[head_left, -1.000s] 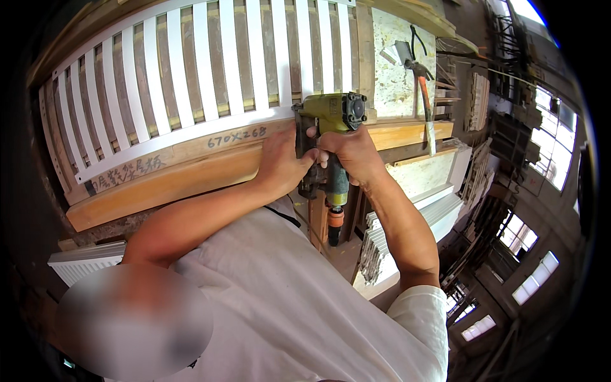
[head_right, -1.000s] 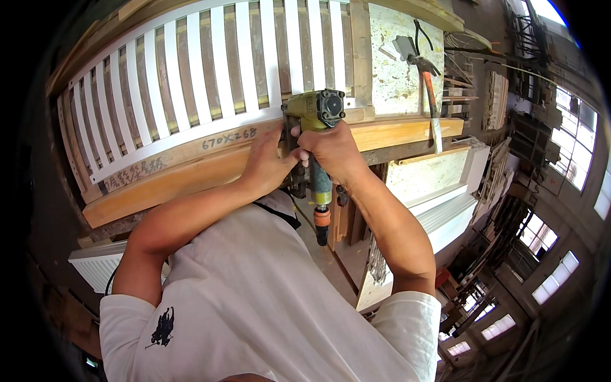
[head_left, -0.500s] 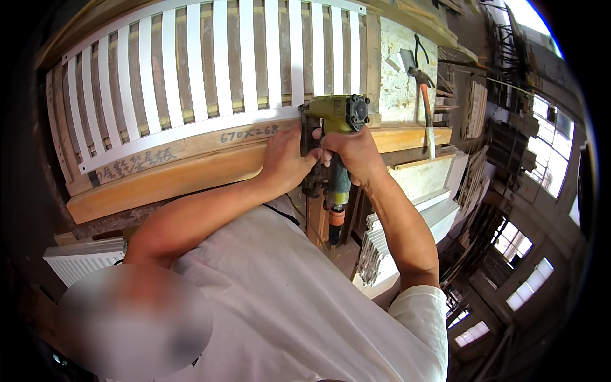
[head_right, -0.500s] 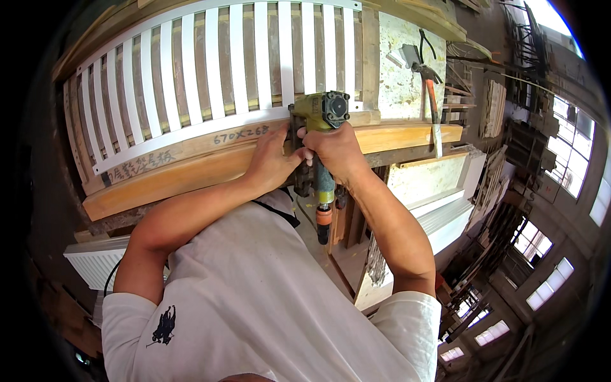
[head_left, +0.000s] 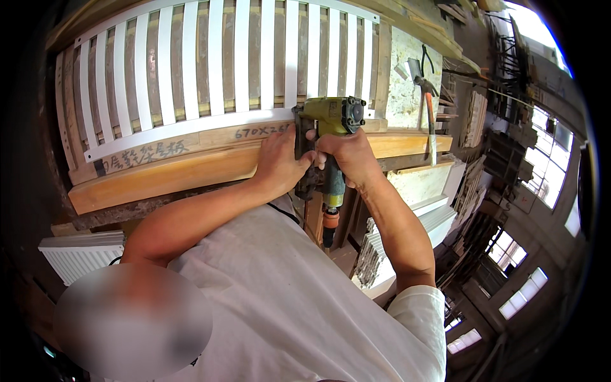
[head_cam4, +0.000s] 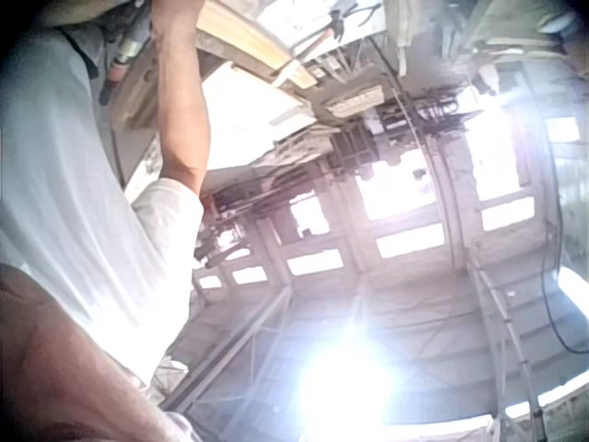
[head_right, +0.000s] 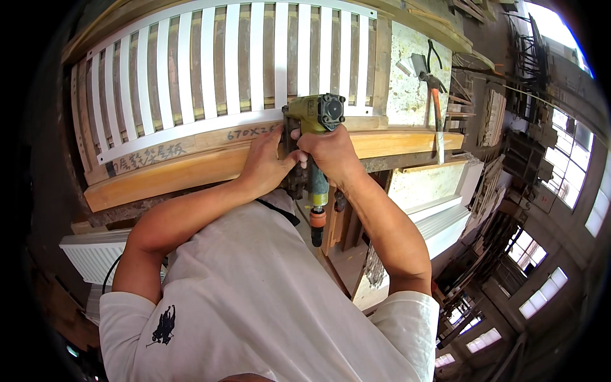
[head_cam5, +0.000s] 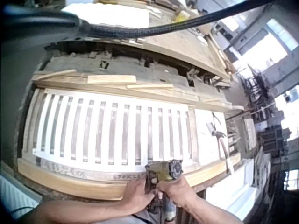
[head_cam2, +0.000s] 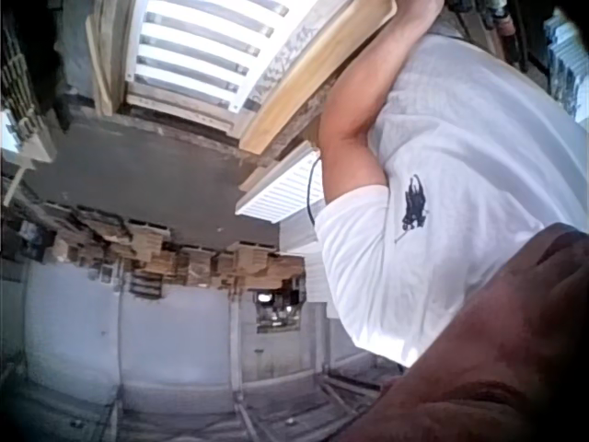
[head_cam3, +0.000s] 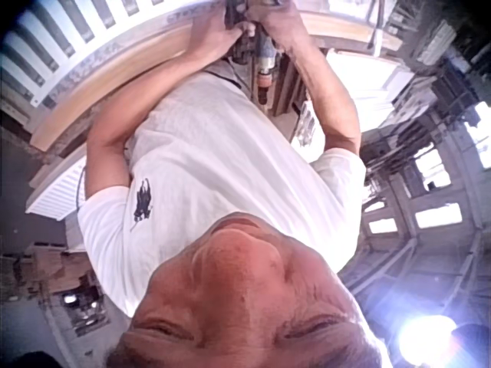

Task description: The person assembles white wooden slats into a panel frame using a pneumatic nail gun. They align the slats on a jig, secure them with nails, and then stack the completed panels on the floor.

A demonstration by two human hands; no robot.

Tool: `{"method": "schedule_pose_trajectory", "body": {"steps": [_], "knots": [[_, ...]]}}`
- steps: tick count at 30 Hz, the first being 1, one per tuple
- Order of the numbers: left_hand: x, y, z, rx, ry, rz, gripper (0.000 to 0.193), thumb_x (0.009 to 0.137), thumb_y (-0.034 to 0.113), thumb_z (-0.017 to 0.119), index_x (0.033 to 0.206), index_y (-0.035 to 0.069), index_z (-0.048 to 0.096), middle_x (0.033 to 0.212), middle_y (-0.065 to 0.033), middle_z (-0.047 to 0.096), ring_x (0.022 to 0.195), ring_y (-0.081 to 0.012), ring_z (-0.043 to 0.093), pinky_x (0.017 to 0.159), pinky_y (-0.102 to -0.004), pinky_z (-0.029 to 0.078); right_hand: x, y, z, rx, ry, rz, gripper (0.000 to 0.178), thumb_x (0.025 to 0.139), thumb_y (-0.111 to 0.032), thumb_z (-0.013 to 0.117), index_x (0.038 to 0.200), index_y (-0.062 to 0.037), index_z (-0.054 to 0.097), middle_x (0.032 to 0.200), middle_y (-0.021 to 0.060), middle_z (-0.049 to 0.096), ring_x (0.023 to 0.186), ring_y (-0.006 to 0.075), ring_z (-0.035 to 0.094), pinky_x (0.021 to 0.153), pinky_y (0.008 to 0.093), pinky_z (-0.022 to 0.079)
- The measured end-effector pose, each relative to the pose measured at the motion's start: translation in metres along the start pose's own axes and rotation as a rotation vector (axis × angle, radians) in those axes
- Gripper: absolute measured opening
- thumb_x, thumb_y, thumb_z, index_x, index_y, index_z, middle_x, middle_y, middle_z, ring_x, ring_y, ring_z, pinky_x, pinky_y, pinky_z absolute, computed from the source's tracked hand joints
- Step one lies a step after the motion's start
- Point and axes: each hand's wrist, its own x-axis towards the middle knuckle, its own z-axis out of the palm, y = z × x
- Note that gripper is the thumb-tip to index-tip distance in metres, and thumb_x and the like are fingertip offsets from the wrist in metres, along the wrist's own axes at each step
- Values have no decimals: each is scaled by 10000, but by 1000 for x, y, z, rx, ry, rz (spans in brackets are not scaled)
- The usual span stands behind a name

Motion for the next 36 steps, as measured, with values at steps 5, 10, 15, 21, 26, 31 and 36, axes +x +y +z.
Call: {"method": "schedule_pose_trajectory", "body": {"steps": [5,10,15,21,26,31,36], "knots": [[-3,-3,-3,14,1,-14,529,820,328,700,1193,-10,536,978,-213,606,968,-373,541,879,-452,424,-1,0,5,-25,-25,-10,134,778,50,576,907,58,612,731,70,602,518,130,530,480,279,447],[-9,-8,-14,10,24,13,492,813,293,703,1167,-8,540,982,-211,607,972,-377,543,877,-454,426,1,3,17,33,-42,-11,156,777,57,562,926,56,609,767,79,608,520,131,528,478,282,447],[-18,-16,-29,-17,46,18,442,807,256,705,1127,-8,552,1002,-207,620,990,-390,561,880,-459,435,1,2,36,18,-65,-16,133,784,62,565,909,48,607,749,72,606,521,130,527,478,284,445],[-18,-21,-30,-2,58,6,437,806,258,708,1119,-11,562,1026,-217,626,1010,-393,569,892,-456,441,-2,-3,45,-26,-52,-9,78,796,47,604,874,40,608,708,58,599,524,125,529,478,280,436],[-21,-22,-35,26,55,1,483,805,295,718,1135,-17,555,1008,-219,621,994,-394,564,889,-450,442,-2,-3,48,-80,-42,7,118,788,63,579,900,46,610,725,65,603,521,124,527,477,277,438],[-29,-19,-58,5,4,-64,518,808,335,718,1153,-13,550,1008,-223,613,1009,-389,549,892,-448,436,-1,0,63,20,-73,17,130,794,48,596,923,39,610,722,54,601,522,116,528,469,273,443],[-39,-35,-65,50,81,-12,523,806,338,722,1165,-2,550,991,-223,617,990,-375,553,875,-448,436,-3,-2,83,-40,-81,17,131,792,29,623,923,35,612,717,47,602,524,111,535,465,267,444]]}}
